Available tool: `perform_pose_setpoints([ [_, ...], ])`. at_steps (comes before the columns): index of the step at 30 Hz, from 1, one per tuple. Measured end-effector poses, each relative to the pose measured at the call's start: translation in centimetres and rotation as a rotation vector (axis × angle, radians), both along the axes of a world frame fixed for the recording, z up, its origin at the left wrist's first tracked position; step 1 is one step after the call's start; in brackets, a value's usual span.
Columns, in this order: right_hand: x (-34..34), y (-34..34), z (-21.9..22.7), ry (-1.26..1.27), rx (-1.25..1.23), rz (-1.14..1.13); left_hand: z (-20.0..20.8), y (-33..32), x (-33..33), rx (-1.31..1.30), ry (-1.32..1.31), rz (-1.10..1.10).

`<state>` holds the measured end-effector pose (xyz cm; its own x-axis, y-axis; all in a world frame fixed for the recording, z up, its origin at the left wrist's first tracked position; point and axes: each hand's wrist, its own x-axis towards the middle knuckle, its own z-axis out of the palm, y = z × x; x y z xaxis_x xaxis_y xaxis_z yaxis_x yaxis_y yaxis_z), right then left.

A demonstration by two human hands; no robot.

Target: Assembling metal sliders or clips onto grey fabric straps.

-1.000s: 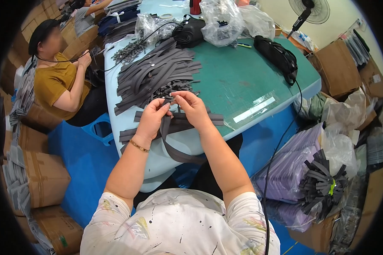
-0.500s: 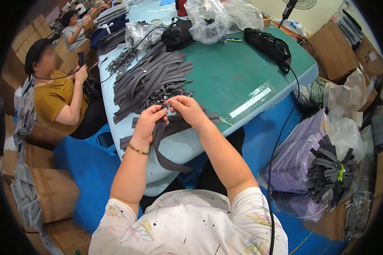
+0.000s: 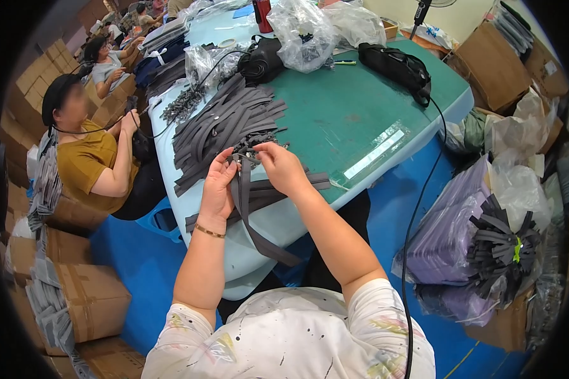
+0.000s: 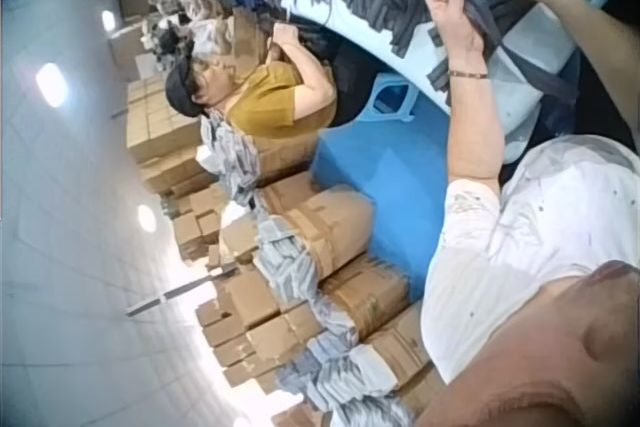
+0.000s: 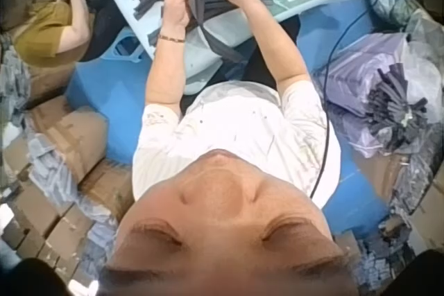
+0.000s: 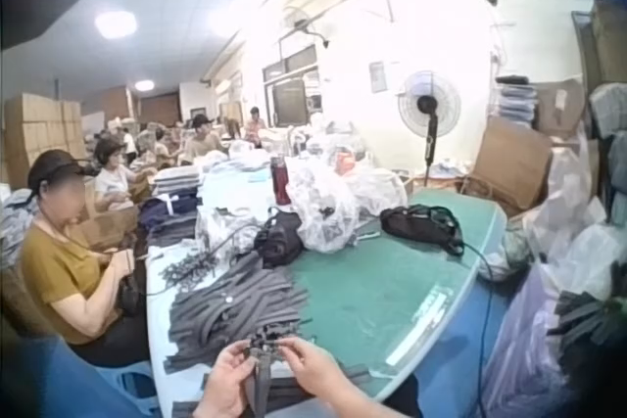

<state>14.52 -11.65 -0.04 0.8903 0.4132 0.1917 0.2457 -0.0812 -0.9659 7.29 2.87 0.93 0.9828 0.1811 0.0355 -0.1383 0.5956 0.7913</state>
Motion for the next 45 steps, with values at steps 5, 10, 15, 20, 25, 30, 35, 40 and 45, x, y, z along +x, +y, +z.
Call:
perform_pose_setpoints([
  [5, -0.5, 0.1, 2.2, 0.344, 0.239, 0.384, 0.9, 0.4, -0.5, -0.193, -0.048, -0.158],
  [10, -0.9, 0.0, 2.0, 0.542, 0.299, 0.330, 0.6, 0.2, 0.0, -0.084, -0.078, -0.033],
  [15, -1.6, 0.9, 0.7, 0.505, 0.299, 0.263, 0.0, 0.7, 0.1, -0.024, -0.023, -0.027],
  [20, -3.0, 1.4, 1.2, 0.438, 0.322, 0.163, -0.3, 0.9, 0.3, -0.019, 0.003, 0.020],
  [25, -3.0, 1.6, -0.2, 0.429, 0.347, 0.091, -0.4, 0.9, 0.2, -0.049, -0.028, 0.029],
  [30, -4.3, 1.6, -0.6, 0.573, 0.586, -0.066, -0.6, 1.1, 0.4, -0.145, -0.014, 0.065],
  [35, -3.8, 2.5, 0.6, 0.154, 0.420, -0.030, 0.1, 0.7, 0.2, -0.069, 0.033, 0.044],
  [40, -1.5, 3.0, 1.1, 0.103, 0.265, -0.003, -0.6, 1.4, 0.6, -0.050, -0.003, 0.014],
  [45, -0.6, 2.4, 1.1, 0.242, 0.152, 0.100, -0.9, 1.9, 0.8, -0.117, 0.057, -0.018],
])
